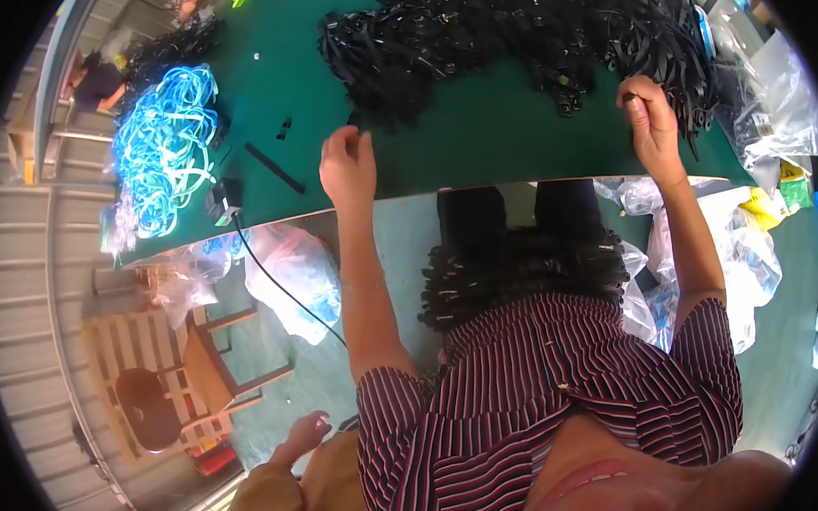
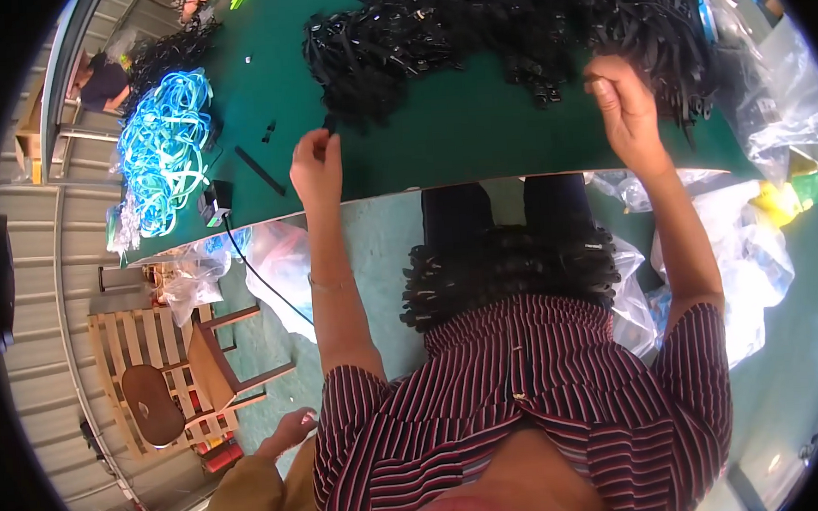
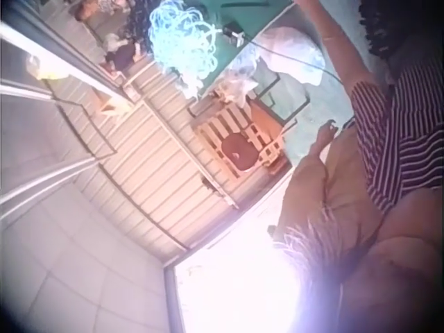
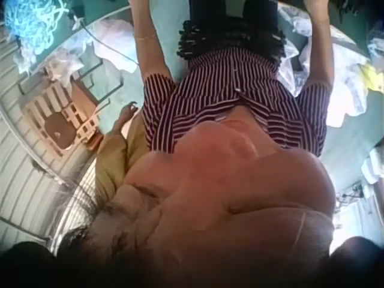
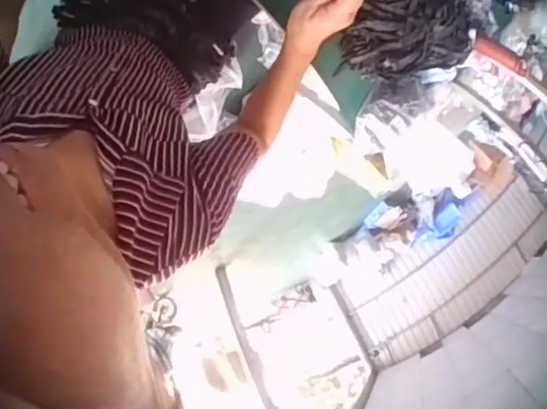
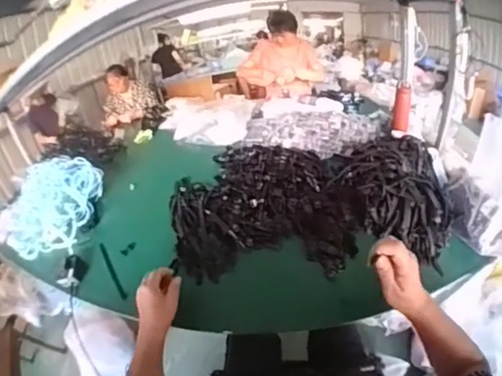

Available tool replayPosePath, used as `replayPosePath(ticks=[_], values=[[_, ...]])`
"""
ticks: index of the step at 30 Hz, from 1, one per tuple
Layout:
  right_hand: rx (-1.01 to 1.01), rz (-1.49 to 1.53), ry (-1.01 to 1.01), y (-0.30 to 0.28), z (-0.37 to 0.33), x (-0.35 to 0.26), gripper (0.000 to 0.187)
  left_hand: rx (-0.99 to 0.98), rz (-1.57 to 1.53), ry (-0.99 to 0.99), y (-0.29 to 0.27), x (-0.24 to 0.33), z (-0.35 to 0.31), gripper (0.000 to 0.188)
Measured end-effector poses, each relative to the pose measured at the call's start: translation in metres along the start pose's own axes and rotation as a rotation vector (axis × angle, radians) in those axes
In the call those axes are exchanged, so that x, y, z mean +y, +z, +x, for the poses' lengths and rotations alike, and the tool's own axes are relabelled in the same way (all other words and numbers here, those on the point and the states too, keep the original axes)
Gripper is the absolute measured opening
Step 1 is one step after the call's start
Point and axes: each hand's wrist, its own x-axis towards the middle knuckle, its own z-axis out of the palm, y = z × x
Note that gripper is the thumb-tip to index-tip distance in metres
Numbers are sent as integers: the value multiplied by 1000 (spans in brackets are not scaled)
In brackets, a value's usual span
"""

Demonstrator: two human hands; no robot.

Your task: The person assembles small plastic components onto black straps by hand.

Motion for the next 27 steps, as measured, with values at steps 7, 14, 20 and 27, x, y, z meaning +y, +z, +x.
replayPosePath(ticks=[7, 14, 20, 27], values=[[-192, 497, 391, 35, 5, -37, 25, -150, 233, -218, 27, -7, 70, 22], [-396, 1134, 1007, 82, 13, -61, 28, -160, -597, -246, 7, 31, 64, 16], [-327, 1572, 1279, 163, 20, -54, 37, -423, -869, -193, -20, 90, -6, 5], [-115, 1535, 1109, 148, 8, -46, 27, -679, -779, -306, -6, 101, -83, 5]])
